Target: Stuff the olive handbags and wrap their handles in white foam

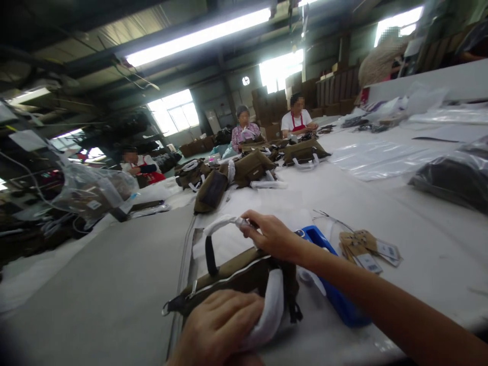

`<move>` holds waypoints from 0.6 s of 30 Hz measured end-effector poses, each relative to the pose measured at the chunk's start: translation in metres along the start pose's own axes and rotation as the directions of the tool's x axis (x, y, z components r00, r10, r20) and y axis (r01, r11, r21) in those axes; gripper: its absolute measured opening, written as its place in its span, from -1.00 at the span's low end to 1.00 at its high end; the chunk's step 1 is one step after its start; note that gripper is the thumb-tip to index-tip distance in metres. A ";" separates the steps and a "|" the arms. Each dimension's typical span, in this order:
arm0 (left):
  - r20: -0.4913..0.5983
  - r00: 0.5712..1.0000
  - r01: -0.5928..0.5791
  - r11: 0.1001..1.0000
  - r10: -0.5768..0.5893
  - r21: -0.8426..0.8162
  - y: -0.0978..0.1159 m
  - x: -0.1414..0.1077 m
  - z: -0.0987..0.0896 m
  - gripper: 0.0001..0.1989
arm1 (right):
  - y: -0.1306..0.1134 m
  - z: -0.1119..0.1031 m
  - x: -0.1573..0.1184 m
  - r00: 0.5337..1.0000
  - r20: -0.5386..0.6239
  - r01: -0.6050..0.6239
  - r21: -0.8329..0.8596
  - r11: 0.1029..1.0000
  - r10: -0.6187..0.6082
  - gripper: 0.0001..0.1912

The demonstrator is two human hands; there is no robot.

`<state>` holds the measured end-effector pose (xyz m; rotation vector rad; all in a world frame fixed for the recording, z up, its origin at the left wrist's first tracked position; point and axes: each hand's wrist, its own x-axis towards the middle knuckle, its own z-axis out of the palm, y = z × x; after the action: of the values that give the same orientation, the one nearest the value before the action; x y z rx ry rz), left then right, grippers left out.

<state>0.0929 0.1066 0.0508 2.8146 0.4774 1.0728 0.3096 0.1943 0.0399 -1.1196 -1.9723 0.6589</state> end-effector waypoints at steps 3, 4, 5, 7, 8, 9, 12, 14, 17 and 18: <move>-0.137 0.980 0.142 0.990 -0.142 -0.012 -0.015 -0.001 -0.018 -0.66 | -0.004 0.008 0.001 0.999 0.007 0.031 0.060 0.998 -0.032 -0.73; -0.186 0.959 0.228 0.972 -0.214 0.054 -0.021 0.001 -0.024 -0.68 | -0.004 0.010 0.000 0.999 0.017 0.037 0.065 0.997 -0.038 -0.71; -0.218 0.939 0.300 0.943 -0.266 0.141 -0.028 0.004 -0.028 -0.67 | -0.005 0.012 -0.001 0.999 0.030 0.043 0.068 0.997 -0.045 -0.70; -0.208 0.933 0.348 0.886 -0.295 0.305 -0.043 0.013 -0.029 -0.60 | -0.003 0.014 -0.002 0.996 0.045 0.071 0.060 0.996 -0.074 -0.72; -0.155 0.942 0.336 0.872 -0.299 0.356 -0.051 0.019 -0.026 -0.56 | -0.001 0.015 -0.003 0.994 0.046 0.093 0.042 0.995 -0.095 -0.74; -0.093 0.946 0.321 0.867 -0.309 0.381 -0.058 0.023 -0.022 -0.56 | 0.002 0.015 -0.003 0.992 0.047 0.114 0.011 0.993 -0.114 -0.76; -0.002 0.916 0.370 0.841 -0.402 0.394 -0.073 0.028 -0.013 -0.69 | 0.014 0.013 -0.005 0.996 0.052 0.085 -0.137 0.987 -0.078 -0.72; -0.025 0.884 0.441 0.817 -0.466 0.372 -0.079 0.019 -0.012 -0.75 | 0.022 0.010 -0.008 0.998 0.057 0.008 -0.208 0.978 0.004 -0.74; -0.093 0.841 0.537 0.801 -0.533 0.266 -0.084 -0.008 -0.011 -0.73 | 0.029 0.008 -0.012 0.997 0.027 -0.062 -0.223 0.973 0.070 -0.82; -0.107 0.815 0.579 0.786 -0.570 0.217 -0.085 -0.019 -0.009 -0.71 | 0.030 0.010 -0.012 0.997 0.009 -0.070 -0.218 0.973 0.073 -0.81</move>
<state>0.0516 0.1813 0.0291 2.5273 1.4470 0.9696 0.3202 0.1975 0.0082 -1.3256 -2.0643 0.4986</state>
